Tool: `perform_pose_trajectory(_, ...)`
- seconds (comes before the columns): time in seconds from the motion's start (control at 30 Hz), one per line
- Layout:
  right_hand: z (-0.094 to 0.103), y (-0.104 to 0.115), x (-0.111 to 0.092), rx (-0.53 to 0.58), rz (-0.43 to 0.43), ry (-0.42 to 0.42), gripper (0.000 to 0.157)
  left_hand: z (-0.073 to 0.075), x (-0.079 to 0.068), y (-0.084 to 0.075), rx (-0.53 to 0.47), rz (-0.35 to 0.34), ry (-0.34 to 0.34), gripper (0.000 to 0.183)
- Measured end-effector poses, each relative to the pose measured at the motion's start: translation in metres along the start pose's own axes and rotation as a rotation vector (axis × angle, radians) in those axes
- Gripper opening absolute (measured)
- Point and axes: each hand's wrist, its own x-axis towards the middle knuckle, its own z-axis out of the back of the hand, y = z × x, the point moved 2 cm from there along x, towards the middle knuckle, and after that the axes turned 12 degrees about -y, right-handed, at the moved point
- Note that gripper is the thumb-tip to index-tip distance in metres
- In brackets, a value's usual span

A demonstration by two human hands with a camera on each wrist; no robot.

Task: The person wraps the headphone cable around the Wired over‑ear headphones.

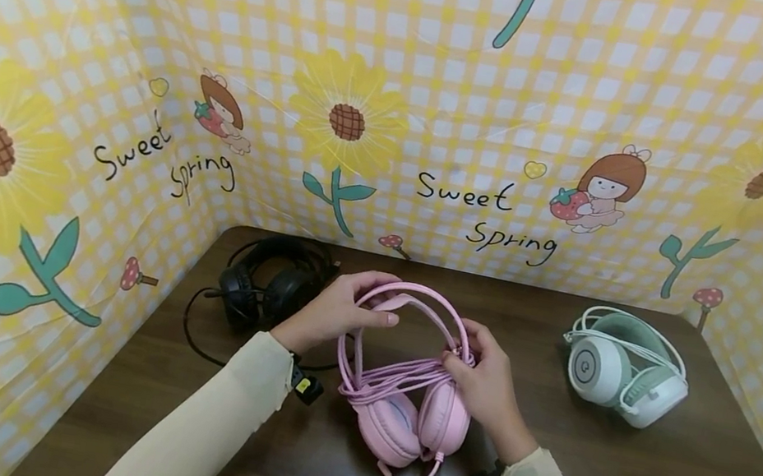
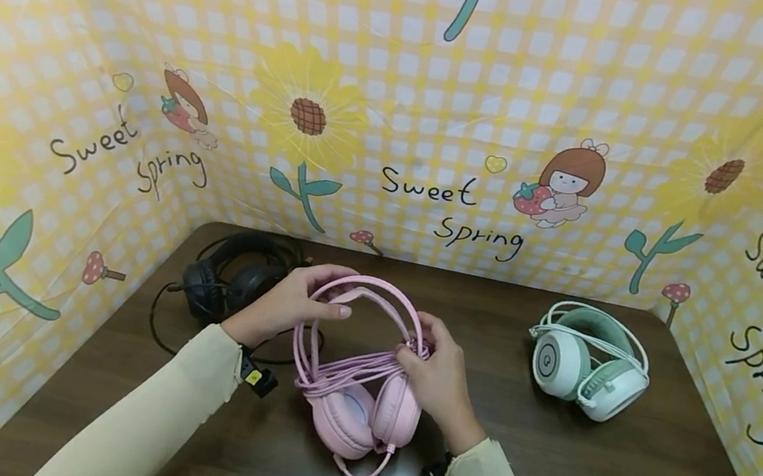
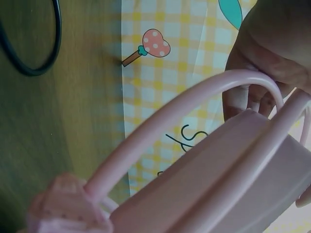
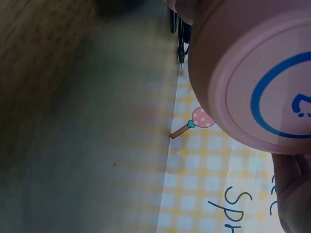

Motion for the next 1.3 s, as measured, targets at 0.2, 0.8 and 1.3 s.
perform_pose_trajectory(0.2,0.000,-0.005,0.002,0.032,-0.009,0.004,0.040,0.001,0.000,-0.001,0.006,-0.003,0.027,0.053)
perform_pose_trajectory(0.8,0.008,-0.015,0.007,0.062,-0.055,-0.049,0.040,0.025,-0.010,0.013,0.100,-0.002,0.055,0.052)
perform_pose_trajectory(1.3,0.013,-0.017,0.010,0.009,-0.109,-0.118,0.036,0.055,-0.026,0.032,0.288,0.026,-0.021,0.038)
